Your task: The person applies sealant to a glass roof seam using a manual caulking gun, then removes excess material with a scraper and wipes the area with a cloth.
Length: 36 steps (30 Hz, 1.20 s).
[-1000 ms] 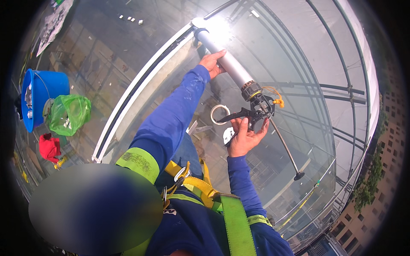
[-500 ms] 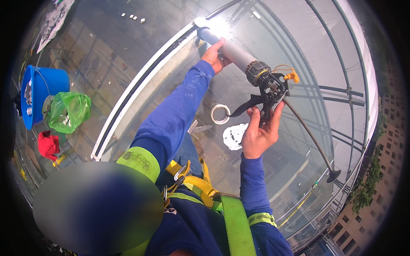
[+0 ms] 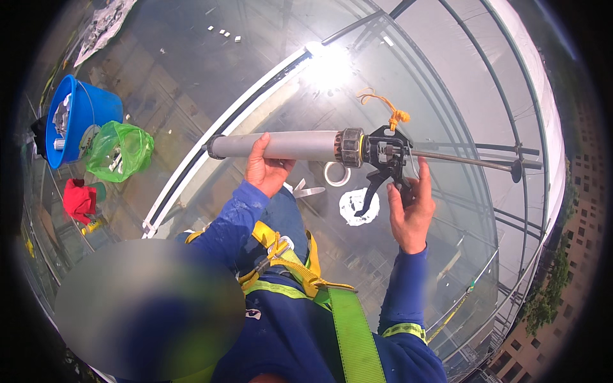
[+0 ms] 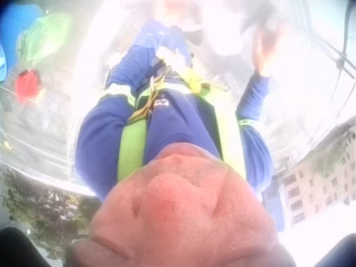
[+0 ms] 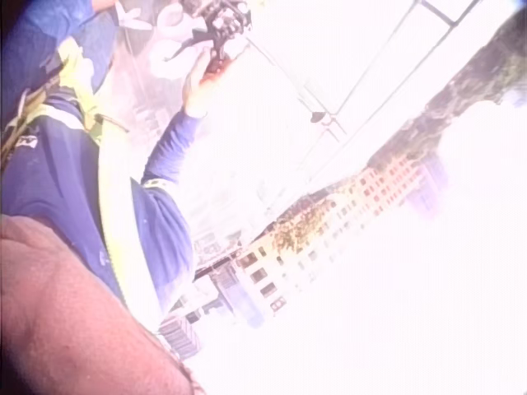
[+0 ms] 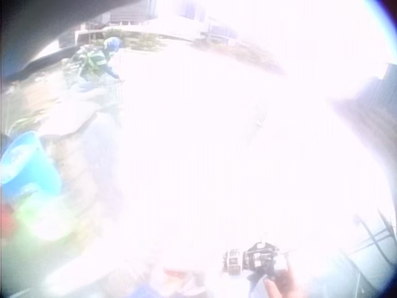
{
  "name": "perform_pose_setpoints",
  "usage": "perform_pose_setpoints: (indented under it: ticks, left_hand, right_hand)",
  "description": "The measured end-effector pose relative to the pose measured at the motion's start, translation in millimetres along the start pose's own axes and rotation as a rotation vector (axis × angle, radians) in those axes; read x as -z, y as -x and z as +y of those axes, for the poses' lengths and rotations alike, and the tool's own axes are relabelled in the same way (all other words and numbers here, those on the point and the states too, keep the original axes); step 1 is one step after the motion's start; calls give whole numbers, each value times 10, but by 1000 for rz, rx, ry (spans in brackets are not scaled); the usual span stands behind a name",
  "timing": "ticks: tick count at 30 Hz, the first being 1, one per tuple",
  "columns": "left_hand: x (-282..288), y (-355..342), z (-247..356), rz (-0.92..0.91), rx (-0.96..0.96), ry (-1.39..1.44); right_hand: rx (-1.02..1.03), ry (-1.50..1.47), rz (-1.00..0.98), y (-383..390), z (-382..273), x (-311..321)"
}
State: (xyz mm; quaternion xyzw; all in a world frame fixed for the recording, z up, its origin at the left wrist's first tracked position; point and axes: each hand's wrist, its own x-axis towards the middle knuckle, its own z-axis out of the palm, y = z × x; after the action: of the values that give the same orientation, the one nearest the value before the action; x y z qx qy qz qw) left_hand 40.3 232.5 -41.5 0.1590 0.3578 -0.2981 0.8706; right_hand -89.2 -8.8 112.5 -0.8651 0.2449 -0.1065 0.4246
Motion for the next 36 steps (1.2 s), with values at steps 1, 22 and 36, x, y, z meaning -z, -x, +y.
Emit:
perform_pose_setpoints:
  ticks: [1,22,36]
  left_hand:
    - [159,408,134,-18,-62,39]
    - [3060,6024,2841,755,-2388,-295]
    - [314,4271,1753,-558,-1778,-1504]
  right_hand:
    - [45,83,-59,112,-9,-135]
    - [787,-278,-978,2423,-2497,-3667]
    - [1159,7,-175,1555,-3002,-1629]
